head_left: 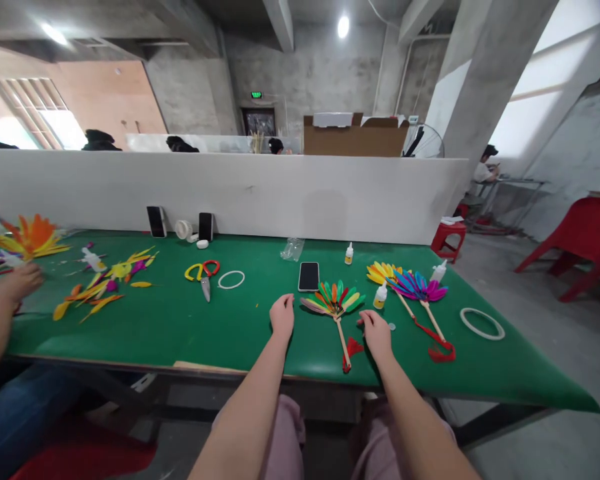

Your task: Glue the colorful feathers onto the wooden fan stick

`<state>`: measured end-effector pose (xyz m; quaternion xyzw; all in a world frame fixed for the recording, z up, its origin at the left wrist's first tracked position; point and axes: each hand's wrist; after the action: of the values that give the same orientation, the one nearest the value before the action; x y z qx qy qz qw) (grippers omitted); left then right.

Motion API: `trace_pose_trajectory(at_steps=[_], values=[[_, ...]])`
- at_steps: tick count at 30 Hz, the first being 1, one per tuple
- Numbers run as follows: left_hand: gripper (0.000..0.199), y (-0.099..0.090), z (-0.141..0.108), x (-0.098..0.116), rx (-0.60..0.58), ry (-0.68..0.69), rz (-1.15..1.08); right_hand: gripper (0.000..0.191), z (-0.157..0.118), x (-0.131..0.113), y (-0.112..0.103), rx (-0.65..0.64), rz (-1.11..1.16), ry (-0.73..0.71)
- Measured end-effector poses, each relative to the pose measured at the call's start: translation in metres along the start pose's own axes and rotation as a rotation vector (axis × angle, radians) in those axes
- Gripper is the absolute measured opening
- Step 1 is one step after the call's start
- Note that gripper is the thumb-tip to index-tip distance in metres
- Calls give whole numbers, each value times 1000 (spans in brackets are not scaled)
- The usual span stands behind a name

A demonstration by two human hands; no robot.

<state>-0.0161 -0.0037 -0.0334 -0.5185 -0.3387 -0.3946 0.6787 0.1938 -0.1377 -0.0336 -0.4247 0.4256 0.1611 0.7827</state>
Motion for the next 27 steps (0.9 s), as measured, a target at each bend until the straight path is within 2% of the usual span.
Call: trace_pose_trajectory(at_steps=[6, 11, 16, 27], values=[[22, -1, -2, 2, 21, -15, -76, 32, 0, 2, 1, -47, 61, 5], [20, 8, -5, 7, -30, -3, -73, 28, 1, 5, 3, -103, 40, 9], [20, 9, -7, 9, -43, -17, -76, 28, 0, 5, 2, -142, 14, 11], [27, 14, -11, 9, -56, -44, -152, 29, -1, 2, -1, -158, -32, -15]])
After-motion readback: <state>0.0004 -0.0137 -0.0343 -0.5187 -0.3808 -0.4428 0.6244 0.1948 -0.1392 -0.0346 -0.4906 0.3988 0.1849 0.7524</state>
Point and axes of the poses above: each hand's wrist, its own z-axis towards the middle knuckle, its own y-axis out of the palm, x = y × z, and after that the axes turned 4 degrees about -y, right-handed
